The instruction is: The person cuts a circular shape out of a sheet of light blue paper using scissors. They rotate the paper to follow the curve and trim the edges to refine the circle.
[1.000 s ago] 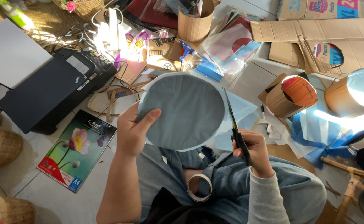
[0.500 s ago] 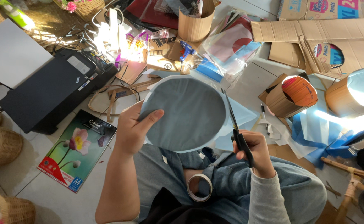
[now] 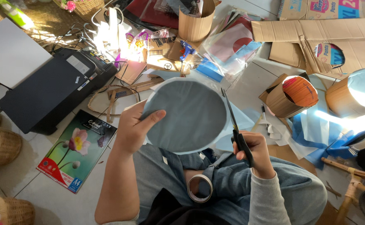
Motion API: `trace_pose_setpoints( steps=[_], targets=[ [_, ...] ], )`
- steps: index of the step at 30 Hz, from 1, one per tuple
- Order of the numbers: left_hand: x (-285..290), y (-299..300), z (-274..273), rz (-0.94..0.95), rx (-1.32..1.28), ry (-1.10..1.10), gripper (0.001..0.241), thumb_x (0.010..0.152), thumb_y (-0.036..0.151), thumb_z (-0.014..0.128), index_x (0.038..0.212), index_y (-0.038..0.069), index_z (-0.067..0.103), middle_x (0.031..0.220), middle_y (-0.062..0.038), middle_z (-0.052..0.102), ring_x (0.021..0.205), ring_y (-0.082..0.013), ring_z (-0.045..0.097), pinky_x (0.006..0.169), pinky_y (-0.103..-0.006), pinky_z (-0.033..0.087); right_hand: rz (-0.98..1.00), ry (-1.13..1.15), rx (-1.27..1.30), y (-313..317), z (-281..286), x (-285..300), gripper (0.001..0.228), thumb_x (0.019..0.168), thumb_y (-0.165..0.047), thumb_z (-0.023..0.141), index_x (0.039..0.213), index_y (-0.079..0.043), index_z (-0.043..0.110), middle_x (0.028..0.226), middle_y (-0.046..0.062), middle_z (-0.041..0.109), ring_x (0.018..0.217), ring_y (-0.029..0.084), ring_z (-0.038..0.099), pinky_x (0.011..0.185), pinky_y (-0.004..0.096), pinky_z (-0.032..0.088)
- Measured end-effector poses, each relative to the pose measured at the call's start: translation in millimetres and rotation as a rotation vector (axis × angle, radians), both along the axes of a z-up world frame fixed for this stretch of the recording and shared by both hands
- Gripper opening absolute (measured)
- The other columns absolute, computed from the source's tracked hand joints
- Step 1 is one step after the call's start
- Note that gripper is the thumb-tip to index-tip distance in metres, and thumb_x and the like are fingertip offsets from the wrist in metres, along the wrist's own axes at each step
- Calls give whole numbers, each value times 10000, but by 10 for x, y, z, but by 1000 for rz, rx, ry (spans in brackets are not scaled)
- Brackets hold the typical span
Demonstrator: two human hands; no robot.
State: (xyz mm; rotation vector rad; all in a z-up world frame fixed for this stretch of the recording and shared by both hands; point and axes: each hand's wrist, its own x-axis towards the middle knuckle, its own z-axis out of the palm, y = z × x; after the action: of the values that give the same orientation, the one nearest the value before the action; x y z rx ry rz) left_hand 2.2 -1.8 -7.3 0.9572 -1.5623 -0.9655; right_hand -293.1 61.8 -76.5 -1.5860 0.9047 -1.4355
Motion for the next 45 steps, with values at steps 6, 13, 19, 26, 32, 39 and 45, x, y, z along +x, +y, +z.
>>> trace_pose_setpoints(
  steps=[6, 13, 19, 26, 32, 39, 45],
  targets=[
    [-20, -9, 16, -5, 19, 14, 310, 831, 102, 675, 562, 82, 520, 395, 10, 400, 380, -47, 364, 388, -181, 330, 9, -25, 3, -9, -78, -38, 535, 557, -562, 770, 435, -89, 552, 398, 17, 456, 401, 116, 380, 392, 212, 318],
    [40, -57, -41, -6, 80, 8, 249, 821, 91, 685, 607, 46, 568, 407, 0, 418, 398, -49, 381, 399, -189, 347, 17, 0, 34, -16, -19, -20, 510, 577, -525, 773, 432, -93, 544, 387, 13, 416, 408, 114, 334, 394, 219, 295],
    [41, -37, 75, 1, 76, -12, 224, 830, 110, 686, 638, 42, 592, 414, -19, 435, 412, -60, 396, 410, -200, 348, 14, 17, 35, -18, -60, -27, 503, 573, -503, 779, 434, -92, 524, 376, 5, 414, 407, 114, 327, 395, 217, 288],
    [58, -52, 135, 8, 135, -15, 128, 809, 135, 712, 745, 37, 659, 468, -37, 514, 453, -83, 468, 475, -211, 395, 50, 32, 59, -22, -63, -82, 483, 577, -475, 792, 445, -89, 533, 388, 6, 408, 412, 120, 335, 403, 230, 283],
    [62, -73, 238, 17, 128, -47, 130, 814, 137, 706, 734, 48, 656, 468, -34, 523, 446, -89, 474, 486, -216, 392, 6, 36, 95, 3, -147, -103, 455, 621, -378, 803, 433, -91, 505, 388, 2, 363, 416, 111, 300, 399, 245, 264],
    [-181, -38, -225, 46, 274, 128, 169, 750, 161, 789, 816, 36, 697, 635, -51, 649, 619, -78, 539, 589, -204, 452, -87, -176, 68, -54, -285, -164, 504, 633, -466, 785, 703, -1, 604, 671, 138, 588, 758, 243, 627, 681, 254, 468],
    [-783, 158, -518, 48, 384, 249, 170, 788, 182, 758, 862, 46, 689, 699, -46, 688, 685, -78, 570, 626, -237, 507, -498, -439, 256, -75, -293, 30, 354, 576, 75, 781, 822, -39, 554, 737, 5, 589, 749, 100, 624, 749, 216, 492]
  ],
)
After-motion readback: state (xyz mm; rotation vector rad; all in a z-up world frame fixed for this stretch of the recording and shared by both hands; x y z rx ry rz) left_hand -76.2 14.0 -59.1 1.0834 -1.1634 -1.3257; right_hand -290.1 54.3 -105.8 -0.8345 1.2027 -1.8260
